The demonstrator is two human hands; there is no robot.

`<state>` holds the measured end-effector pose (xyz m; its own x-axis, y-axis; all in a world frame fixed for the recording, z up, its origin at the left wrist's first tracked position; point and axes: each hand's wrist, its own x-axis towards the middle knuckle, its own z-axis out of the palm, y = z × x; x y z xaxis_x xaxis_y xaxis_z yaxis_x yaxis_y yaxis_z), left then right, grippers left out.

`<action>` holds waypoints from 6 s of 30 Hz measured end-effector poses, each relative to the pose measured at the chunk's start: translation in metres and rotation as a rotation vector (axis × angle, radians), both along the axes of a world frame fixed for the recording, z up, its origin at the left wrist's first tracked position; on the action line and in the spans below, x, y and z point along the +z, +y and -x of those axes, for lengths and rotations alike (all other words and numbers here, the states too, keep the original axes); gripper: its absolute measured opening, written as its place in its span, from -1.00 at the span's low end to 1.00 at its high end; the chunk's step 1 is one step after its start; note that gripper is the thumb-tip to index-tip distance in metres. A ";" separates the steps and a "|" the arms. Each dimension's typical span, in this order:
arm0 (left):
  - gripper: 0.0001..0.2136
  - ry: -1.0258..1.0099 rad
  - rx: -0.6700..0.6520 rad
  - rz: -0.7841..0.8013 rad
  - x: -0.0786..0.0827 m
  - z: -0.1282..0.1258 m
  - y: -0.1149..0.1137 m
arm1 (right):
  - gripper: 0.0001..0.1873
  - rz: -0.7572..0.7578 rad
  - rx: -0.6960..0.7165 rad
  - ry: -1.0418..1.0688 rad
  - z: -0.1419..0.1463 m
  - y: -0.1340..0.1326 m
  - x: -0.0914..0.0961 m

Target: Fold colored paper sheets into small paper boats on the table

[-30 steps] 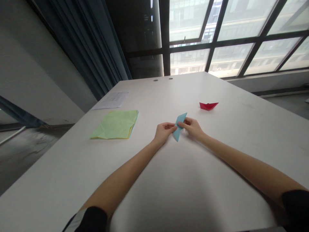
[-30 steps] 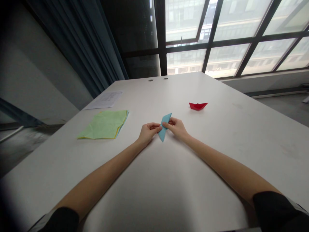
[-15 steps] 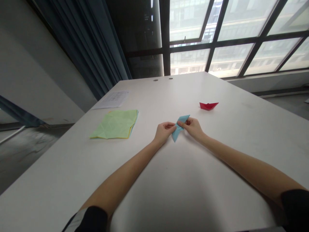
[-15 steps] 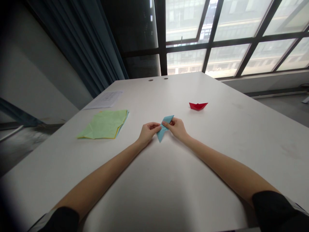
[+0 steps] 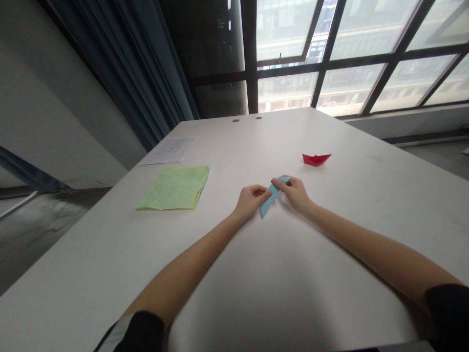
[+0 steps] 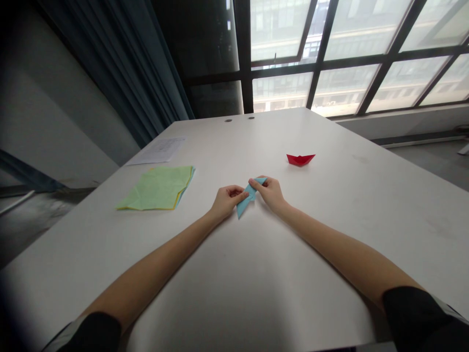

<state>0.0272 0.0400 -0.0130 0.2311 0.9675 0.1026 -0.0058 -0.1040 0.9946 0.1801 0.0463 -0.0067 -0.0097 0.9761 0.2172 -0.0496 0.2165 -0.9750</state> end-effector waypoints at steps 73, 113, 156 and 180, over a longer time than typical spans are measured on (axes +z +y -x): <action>-0.67 0.890 0.103 -0.494 -0.003 0.005 -0.006 | -0.64 -0.418 0.350 -1.361 -0.023 0.004 0.028; -0.24 1.362 0.014 -0.355 0.001 0.011 -0.017 | -0.74 -0.135 0.006 -1.602 -0.192 0.100 0.020; -0.26 1.362 0.006 -0.352 0.003 0.011 -0.021 | -0.43 -0.406 0.267 -1.416 -0.044 -0.001 -0.014; -0.35 1.546 0.035 0.193 0.070 0.205 0.050 | -0.44 -0.403 0.249 -1.401 -0.043 -0.001 -0.013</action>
<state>-0.1775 0.0902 0.0569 -0.0311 0.9445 -0.3271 0.9986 0.0432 0.0295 0.2235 0.0452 -0.0199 -0.5899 0.7954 0.1392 0.7843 0.6054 -0.1356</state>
